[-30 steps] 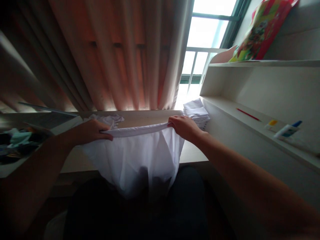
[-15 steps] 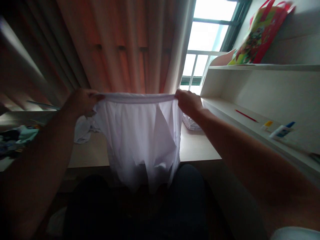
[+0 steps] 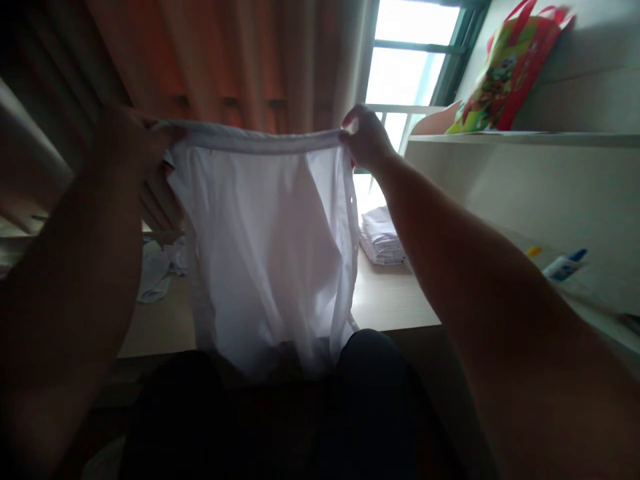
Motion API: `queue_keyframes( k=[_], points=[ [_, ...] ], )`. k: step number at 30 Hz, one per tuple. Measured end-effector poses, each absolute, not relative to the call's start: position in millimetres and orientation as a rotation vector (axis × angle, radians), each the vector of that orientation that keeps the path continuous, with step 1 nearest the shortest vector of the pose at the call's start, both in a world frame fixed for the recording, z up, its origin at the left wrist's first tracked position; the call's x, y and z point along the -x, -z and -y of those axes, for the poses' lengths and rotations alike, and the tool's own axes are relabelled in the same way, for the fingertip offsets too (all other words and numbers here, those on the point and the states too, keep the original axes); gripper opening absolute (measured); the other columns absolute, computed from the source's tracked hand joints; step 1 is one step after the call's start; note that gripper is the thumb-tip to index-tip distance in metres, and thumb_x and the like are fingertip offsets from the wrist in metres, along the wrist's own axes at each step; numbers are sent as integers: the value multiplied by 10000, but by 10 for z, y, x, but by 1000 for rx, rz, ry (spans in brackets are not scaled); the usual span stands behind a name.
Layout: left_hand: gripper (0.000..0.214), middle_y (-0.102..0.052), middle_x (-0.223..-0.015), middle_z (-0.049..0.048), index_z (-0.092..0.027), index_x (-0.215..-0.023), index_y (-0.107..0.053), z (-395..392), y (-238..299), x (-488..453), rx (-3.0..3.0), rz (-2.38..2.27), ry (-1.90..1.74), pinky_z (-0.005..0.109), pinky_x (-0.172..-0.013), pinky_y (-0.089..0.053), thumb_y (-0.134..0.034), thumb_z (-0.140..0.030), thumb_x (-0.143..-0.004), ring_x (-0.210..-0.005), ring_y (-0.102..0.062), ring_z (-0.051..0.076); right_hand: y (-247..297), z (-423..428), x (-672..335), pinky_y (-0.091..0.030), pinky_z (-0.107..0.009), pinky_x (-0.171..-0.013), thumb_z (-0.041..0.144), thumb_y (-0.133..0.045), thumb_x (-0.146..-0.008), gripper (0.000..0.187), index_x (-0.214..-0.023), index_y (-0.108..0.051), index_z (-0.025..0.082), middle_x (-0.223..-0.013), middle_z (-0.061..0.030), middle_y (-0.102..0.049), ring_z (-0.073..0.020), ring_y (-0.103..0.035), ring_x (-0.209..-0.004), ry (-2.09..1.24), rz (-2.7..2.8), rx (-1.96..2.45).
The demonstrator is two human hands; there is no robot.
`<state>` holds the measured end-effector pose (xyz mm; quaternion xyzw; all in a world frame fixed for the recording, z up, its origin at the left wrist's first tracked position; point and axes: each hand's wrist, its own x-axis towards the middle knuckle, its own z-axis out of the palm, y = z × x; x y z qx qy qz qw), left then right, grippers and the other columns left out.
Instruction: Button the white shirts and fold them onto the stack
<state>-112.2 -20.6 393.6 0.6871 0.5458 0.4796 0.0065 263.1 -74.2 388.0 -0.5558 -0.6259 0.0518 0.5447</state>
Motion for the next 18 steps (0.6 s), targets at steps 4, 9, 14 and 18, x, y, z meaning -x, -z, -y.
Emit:
queue_keyframes(
  k=[4,9,14,18],
  points=[
    [478,-637,-758,39,-35,-1040,-681,-239,-3276,1056,-2077,-1700,-1275,349,-668,-562,-615,-474,-860,-609,-582,106,-3193,596,-2559,-476,-250,-465,182,-626,-819,174,-983,-619,240,-570,63,-540,-112,-539,-469,-464,1370,1278],
    [411,-618,-839,41,-120,-1080,-624,-412,-2334,921,-1789,-1502,-1185,303,-544,-540,-607,-440,-823,-597,-554,118,-2300,512,-2252,-503,-243,-494,279,-680,-750,214,-948,-663,199,-661,39,-611,-99,-571,-519,-945,1227,989],
    [538,-554,-712,-19,-272,-1305,-473,-151,-1475,835,-1580,-1310,-1010,243,-466,-480,-584,-295,-779,-527,-553,130,-1396,514,-1768,-540,-262,-518,382,-743,-756,280,-971,-698,208,-732,21,-638,-109,-599,-552,-1312,1193,874],
    [394,-533,-699,-37,-277,-1206,-502,45,-939,763,-1454,-1129,-960,232,-456,-474,-547,-337,-820,-513,-531,121,-809,609,-1552,-570,-295,-611,433,-683,-836,306,-1035,-679,201,-814,-35,-710,-171,-702,-718,-1492,1163,836]
  ],
)
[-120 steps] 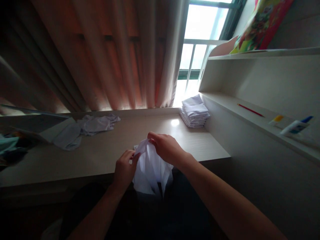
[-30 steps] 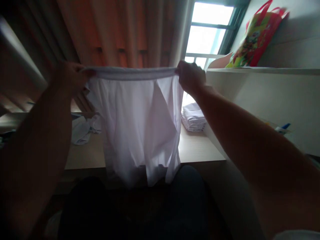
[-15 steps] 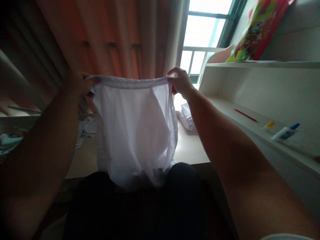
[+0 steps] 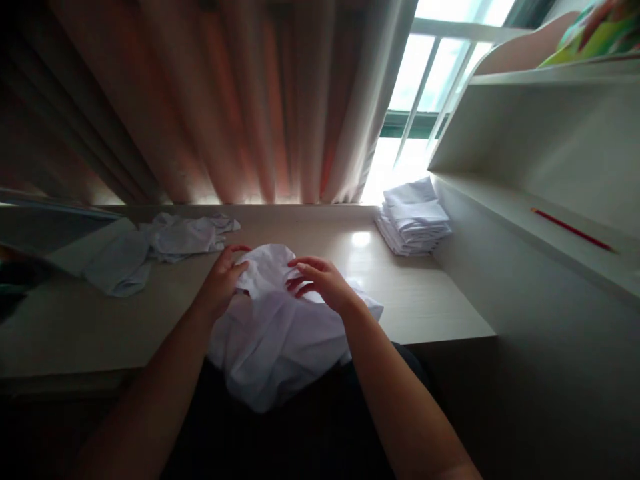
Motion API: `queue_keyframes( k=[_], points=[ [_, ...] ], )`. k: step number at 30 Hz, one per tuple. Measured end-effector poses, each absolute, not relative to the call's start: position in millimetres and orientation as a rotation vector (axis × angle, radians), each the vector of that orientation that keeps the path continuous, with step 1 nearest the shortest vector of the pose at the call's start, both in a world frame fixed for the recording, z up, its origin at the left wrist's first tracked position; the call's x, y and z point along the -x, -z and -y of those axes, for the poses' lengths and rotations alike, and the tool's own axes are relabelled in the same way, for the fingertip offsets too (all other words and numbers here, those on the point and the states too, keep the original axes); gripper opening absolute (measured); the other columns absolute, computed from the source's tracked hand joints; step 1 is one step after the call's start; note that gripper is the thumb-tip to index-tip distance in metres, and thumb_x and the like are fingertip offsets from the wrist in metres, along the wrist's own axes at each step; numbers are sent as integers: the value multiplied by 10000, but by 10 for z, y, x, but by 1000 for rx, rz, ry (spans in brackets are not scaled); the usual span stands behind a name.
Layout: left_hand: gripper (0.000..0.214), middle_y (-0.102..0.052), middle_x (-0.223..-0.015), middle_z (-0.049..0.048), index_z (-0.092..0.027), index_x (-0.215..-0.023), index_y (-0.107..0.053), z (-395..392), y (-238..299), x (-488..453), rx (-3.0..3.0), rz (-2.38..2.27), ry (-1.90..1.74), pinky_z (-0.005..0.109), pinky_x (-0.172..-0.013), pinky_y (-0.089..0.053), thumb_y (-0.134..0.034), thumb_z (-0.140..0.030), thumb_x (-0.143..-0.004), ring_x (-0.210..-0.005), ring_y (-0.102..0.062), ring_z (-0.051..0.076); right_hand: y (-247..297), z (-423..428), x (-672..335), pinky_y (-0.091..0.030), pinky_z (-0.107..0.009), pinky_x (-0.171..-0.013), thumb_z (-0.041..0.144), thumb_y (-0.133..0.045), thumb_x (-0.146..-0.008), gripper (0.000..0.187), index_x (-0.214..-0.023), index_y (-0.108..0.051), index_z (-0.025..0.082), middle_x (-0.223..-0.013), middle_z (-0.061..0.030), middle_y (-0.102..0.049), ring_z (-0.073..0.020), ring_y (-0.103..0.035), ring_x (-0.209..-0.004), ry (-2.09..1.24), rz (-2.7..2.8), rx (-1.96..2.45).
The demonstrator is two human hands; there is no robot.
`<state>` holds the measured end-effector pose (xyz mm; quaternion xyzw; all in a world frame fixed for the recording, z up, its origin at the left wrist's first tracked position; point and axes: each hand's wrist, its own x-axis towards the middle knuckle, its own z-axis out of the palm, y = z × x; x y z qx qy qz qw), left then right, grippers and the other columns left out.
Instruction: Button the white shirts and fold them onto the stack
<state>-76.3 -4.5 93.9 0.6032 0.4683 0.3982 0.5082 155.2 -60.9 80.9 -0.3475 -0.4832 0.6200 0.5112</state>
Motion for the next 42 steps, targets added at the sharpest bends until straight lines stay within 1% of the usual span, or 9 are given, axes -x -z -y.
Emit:
queue_keyframes(
  k=[4,13,20,24,28,30,33,36,42],
  points=[
    [207,-606,-804,12,-195,-946,-639,158,-618,726,-1473,-954,-844,231,-541,-484,-573,-355,-832,-622,-569,121,-522,707,-1565,-573,-342,-764,344,-620,-869,239,-1047,-685,199,-968,-67,-725,-201,-726,-890,-1506,1220,841],
    [593,-654,-1169,58,-264,-1285,-590,311,-654,877,-1583,-793,-563,295,-754,-523,-630,-152,-703,-908,-642,192,-456,831,-1423,-539,-315,-813,255,-735,-798,234,-1009,-634,244,-1018,-20,-667,-152,-649,-875,-1080,1536,1030],
    [221,-630,-942,28,-232,-967,-675,316,-543,816,-1837,-1001,-655,295,-733,-529,-674,-393,-816,-839,-620,181,-449,905,-1359,-510,-326,-785,243,-667,-872,114,-981,-640,260,-900,0,-678,-162,-629,-820,-773,1667,1214],
    [225,-549,-1184,74,-233,-859,-720,313,-505,801,-2032,-1202,-847,397,-973,-497,-679,-451,-822,-1139,-558,241,-448,909,-1384,-494,-371,-801,265,-660,-891,47,-935,-676,271,-896,-26,-636,-199,-604,-870,-527,1734,1312],
    [192,-480,-1417,61,-227,-775,-713,351,-524,781,-2231,-1260,-1005,491,-1143,-342,-714,-417,-798,-1373,-384,301,-471,950,-1355,-411,-517,-1010,253,-706,-852,57,-880,-699,302,-1196,-63,-589,-295,-506,-1204,-171,1787,1361],
    [185,-576,-1336,69,-215,-778,-694,379,-545,762,-2257,-1171,-982,477,-1112,-375,-692,-396,-817,-1317,-456,295,-489,987,-1329,-288,-563,-1122,232,-674,-870,85,-910,-676,307,-1274,-34,-595,-298,-442,-1327,-150,1879,1319],
    [205,-706,-967,52,-207,-817,-672,420,-557,724,-2208,-1126,-838,374,-911,-484,-626,-401,-862,-965,-633,226,-489,1043,-1295,-172,-553,-1186,206,-603,-900,131,-983,-626,305,-1126,-3,-686,-249,-547,-1256,-240,1980,1249],
    [237,-680,-783,13,-201,-799,-663,454,-538,680,-2178,-1173,-746,297,-718,-457,-605,-421,-868,-735,-603,171,-446,1076,-1277,-223,-513,-1173,217,-593,-888,109,-957,-605,300,-1009,2,-703,-222,-637,-1077,-252,1956,1237],
    [216,-683,-773,-8,-191,-804,-679,465,-474,622,-2073,-1135,-697,270,-663,-415,-631,-397,-848,-712,-594,154,-330,1050,-1297,-323,-473,-1103,212,-628,-847,105,-920,-606,284,-925,-3,-683,-216,-622,-945,-267,1953,1214]
  ],
)
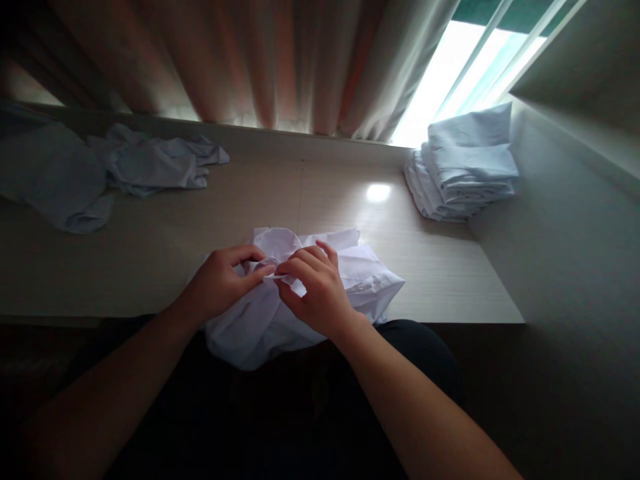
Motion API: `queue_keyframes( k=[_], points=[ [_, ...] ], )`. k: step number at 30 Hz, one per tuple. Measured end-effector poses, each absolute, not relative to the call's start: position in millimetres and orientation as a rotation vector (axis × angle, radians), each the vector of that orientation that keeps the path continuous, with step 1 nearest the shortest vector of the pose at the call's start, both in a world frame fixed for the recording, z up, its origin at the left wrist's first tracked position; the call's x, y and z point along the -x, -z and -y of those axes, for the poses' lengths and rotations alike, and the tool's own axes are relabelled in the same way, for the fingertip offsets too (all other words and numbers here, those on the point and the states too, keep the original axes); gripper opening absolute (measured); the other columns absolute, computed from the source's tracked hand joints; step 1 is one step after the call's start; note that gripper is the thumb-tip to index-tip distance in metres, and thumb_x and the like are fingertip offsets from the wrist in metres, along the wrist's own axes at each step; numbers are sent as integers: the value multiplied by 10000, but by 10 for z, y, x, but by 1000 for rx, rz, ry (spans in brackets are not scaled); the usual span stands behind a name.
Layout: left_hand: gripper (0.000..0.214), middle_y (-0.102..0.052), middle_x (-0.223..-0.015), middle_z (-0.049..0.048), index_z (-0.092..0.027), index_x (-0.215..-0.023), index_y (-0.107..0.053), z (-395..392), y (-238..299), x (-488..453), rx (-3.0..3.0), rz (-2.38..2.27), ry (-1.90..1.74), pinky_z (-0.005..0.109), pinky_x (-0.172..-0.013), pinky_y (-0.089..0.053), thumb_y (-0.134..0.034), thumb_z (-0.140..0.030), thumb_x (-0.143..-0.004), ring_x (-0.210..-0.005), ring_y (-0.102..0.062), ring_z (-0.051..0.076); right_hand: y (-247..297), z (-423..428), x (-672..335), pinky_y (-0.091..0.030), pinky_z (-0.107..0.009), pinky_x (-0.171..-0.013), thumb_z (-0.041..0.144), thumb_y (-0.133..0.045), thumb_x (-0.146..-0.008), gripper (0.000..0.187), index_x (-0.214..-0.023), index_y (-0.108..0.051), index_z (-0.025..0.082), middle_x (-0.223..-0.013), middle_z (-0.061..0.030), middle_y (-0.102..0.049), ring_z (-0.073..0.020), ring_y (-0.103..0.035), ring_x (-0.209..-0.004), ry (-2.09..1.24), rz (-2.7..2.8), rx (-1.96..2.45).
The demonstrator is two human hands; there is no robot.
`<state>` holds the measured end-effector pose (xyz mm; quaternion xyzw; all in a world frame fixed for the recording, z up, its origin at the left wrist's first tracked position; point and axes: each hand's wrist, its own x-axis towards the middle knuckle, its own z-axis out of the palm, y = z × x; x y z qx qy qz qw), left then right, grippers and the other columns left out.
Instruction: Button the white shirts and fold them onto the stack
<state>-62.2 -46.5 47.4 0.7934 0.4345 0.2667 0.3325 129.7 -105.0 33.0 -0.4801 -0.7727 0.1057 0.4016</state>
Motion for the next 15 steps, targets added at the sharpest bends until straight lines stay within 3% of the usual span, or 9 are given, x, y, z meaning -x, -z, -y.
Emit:
queue_keyframes(
  k=[7,15],
  points=[
    [232,-704,-821,6,-190,-831,-699,420,-432,616,-1893,-987,-636,284,-757,-468,-610,-402,-858,-803,-626,182,-263,1009,-1342,-394,-437,-1004,261,-605,-890,38,-912,-628,282,-921,-19,-679,-226,-605,-931,-336,1895,1254],
    [228,-705,-828,17,-174,-837,-693,419,-380,548,-1791,-978,-683,272,-761,-484,-645,-395,-855,-805,-634,170,-192,1032,-1359,-340,-446,-1050,231,-624,-874,98,-954,-633,286,-930,-8,-674,-219,-602,-956,-281,1949,1240]
  ],
)
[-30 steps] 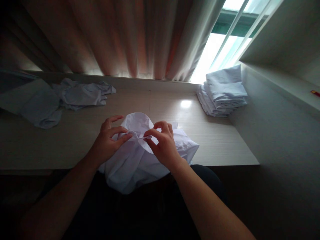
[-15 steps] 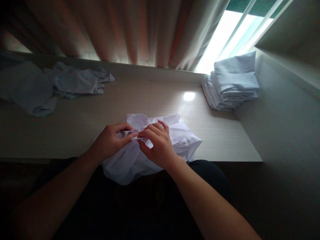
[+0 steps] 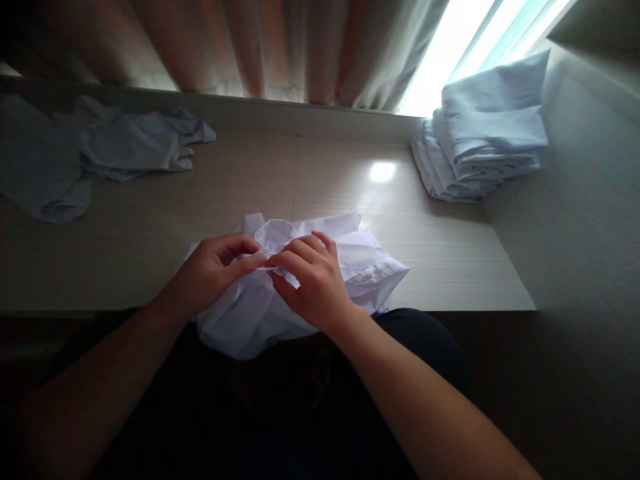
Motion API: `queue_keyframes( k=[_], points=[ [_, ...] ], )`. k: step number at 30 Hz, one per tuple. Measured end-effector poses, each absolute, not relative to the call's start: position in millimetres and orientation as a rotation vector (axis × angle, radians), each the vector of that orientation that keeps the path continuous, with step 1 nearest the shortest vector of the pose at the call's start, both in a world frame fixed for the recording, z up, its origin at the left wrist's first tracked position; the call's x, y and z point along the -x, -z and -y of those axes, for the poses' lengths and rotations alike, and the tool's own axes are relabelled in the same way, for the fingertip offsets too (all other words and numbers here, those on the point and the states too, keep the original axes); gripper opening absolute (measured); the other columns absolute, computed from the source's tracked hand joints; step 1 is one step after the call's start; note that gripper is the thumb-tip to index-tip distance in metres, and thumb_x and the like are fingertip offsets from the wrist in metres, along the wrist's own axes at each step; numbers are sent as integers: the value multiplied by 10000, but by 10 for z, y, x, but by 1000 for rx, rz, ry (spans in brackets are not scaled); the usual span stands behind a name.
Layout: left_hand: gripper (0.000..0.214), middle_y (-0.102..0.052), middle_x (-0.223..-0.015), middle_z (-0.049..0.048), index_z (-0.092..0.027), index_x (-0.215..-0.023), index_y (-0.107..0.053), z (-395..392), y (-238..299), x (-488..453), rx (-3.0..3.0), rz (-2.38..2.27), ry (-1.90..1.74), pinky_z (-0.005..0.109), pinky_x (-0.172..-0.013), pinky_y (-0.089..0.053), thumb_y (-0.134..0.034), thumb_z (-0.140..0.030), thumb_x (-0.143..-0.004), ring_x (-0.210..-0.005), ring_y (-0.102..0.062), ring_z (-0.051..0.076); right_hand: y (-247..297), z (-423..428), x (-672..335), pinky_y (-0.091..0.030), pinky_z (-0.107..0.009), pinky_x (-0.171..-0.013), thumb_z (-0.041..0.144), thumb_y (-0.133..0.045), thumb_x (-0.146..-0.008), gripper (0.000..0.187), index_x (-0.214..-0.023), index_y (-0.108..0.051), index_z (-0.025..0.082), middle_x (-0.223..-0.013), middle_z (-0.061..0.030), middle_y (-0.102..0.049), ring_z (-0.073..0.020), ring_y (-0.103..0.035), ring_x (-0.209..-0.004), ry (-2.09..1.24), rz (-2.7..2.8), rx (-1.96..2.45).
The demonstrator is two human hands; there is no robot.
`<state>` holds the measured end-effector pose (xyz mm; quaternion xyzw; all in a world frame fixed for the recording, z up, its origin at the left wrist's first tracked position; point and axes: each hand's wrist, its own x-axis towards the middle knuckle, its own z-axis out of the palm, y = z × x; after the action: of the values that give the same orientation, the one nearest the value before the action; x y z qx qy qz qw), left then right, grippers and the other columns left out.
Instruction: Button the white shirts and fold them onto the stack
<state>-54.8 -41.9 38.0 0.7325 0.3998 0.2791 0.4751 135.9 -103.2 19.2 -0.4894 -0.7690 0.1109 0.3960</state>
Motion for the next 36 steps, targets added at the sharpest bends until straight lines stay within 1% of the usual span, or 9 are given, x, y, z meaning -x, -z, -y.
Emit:
queue_keyframes(
  k=[4,8,11,14,18,23,27,30,36],
  points=[
    [269,-721,-855,36,-168,-860,-715,440,-365,546,-1820,-965,-666,280,-767,-484,-650,-429,-859,-818,-643,177,-143,1028,-1343,-381,-413,-969,211,-636,-856,85,-923,-596,245,-865,-5,-662,-208,-592,-903,-275,1866,1244],
    [302,-735,-914,37,-184,-944,-731,464,-328,550,-1874,-1014,-682,286,-761,-479,-752,-432,-773,-842,-652,189,-123,1023,-1357,-398,-387,-916,190,-639,-838,96,-894,-578,239,-844,-4,-652,-202,-584,-883,-286,1829,1245],
    [277,-745,-915,31,-194,-938,-745,469,-315,543,-1893,-1013,-657,284,-758,-473,-723,-436,-805,-835,-661,184,-140,1024,-1369,-405,-381,-902,191,-634,-830,108,-909,-576,235,-859,-11,-656,-203,-586,-887,-312,1837,1240],
    [263,-752,-922,29,-195,-940,-751,462,-322,538,-1874,-998,-649,279,-766,-473,-683,-429,-841,-848,-670,184,-167,1021,-1383,-391,-406,-957,184,-610,-810,144,-941,-574,233,-886,-18,-655,-208,-590,-899,-344,1857,1257],
    [271,-749,-905,28,-185,-944,-751,442,-321,555,-1833,-1003,-625,271,-735,-473,-668,-424,-848,-828,-665,182,-188,1006,-1444,-272,-480,-1112,128,-546,-754,267,-996,-578,237,-979,-23,-663,-222,-600,-978,-378,1870,1301],
    [272,-736,-891,27,-180,-936,-743,426,-287,572,-1785,-1006,-583,265,-708,-468,-667,-425,-844,-804,-652,175,-200,976,-1527,-203,-509,-1156,131,-505,-762,330,-1067,-563,244,-1028,-22,-661,-226,-603,-1013,-397,1888,1294],
    [267,-717,-867,31,-169,-898,-730,427,-280,550,-1733,-968,-588,264,-721,-467,-669,-423,-843,-804,-639,168,-158,964,-1490,-275,-505,-1112,246,-614,-796,240,-1026,-550,240,-963,-29,-627,-234,-570,-952,-372,1978,1312],
    [271,-701,-830,29,-163,-863,-720,429,-294,537,-1666,-961,-584,257,-706,-461,-671,-428,-840,-775,-623,156,-109,959,-1447,-346,-474,-1048,253,-620,-832,162,-970,-536,242,-922,-29,-605,-228,-546,-919,-333,1969,1299],
    [272,-669,-775,14,-164,-827,-713,429,-314,544,-1477,-954,-617,229,-636,-444,-651,-428,-847,-687,-573,125,-98,946,-1446,-353,-454,-1040,267,-631,-873,92,-905,-545,256,-848,-8,-599,-211,-551,-871,-307,1889,1226]
  ],
)
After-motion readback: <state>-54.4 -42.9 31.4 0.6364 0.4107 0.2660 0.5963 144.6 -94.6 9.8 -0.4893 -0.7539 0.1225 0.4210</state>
